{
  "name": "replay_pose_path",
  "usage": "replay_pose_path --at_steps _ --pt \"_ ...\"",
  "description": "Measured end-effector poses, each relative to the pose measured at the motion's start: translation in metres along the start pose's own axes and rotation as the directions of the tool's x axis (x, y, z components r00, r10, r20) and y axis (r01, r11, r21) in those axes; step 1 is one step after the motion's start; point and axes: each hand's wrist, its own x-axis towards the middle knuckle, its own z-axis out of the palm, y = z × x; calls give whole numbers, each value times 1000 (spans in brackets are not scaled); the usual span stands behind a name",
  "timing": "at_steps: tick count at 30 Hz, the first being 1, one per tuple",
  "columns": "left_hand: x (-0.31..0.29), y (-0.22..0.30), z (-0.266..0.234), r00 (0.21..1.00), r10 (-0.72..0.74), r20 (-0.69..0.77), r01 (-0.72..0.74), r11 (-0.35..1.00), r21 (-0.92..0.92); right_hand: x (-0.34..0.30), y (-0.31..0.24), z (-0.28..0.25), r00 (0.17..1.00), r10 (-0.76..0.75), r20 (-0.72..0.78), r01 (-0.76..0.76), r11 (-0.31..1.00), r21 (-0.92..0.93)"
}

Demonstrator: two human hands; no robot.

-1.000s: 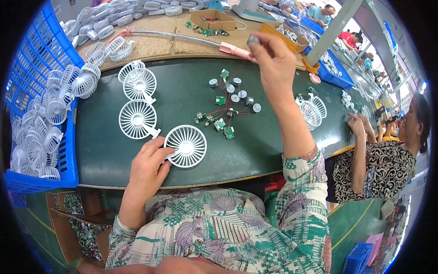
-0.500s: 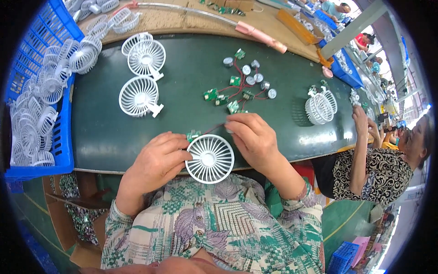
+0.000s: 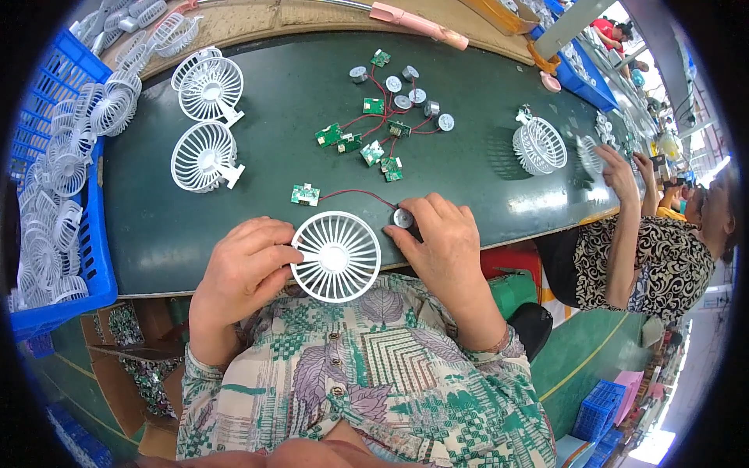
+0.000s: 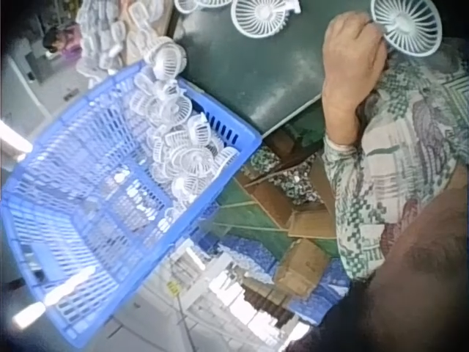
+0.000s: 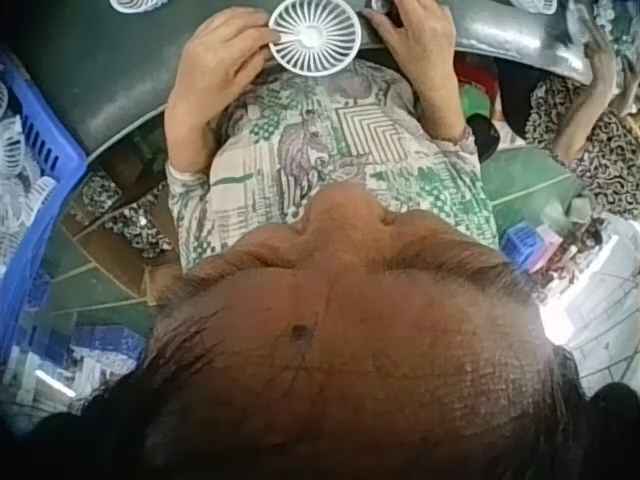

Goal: Assembling handheld electric fans by fitting motors and circuit boards into plastic housings on a production line.

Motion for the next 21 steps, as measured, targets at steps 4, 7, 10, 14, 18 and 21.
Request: replay_pose_path --at_steps 4,7,10,14,18,21 --pt "1 2 1 997 -45 -55 48 998 48 6 -7 -7 999 38 -24 -34 985 171" --pt "0 0 2 996 -28 -80 37 994 103 15 -24 -21 988 -146 -49 153 963 220" --pt "1 0 1 997 -31 -68 37 994 100 23 -42 -23 937 -339 90 324 934 149" --pt "3 0 1 997 -29 -70 35 995 89 29 -51 -13 892 -411 188 397 911 108" --pt "0 -1 3 998 -6 -67 11 997 73 31 -52 -11 868 -426 256 413 904 106" --pt "-1 0 4 997 2 -76 4 997 75 35 -50 -15 826 -456 331 437 889 133"
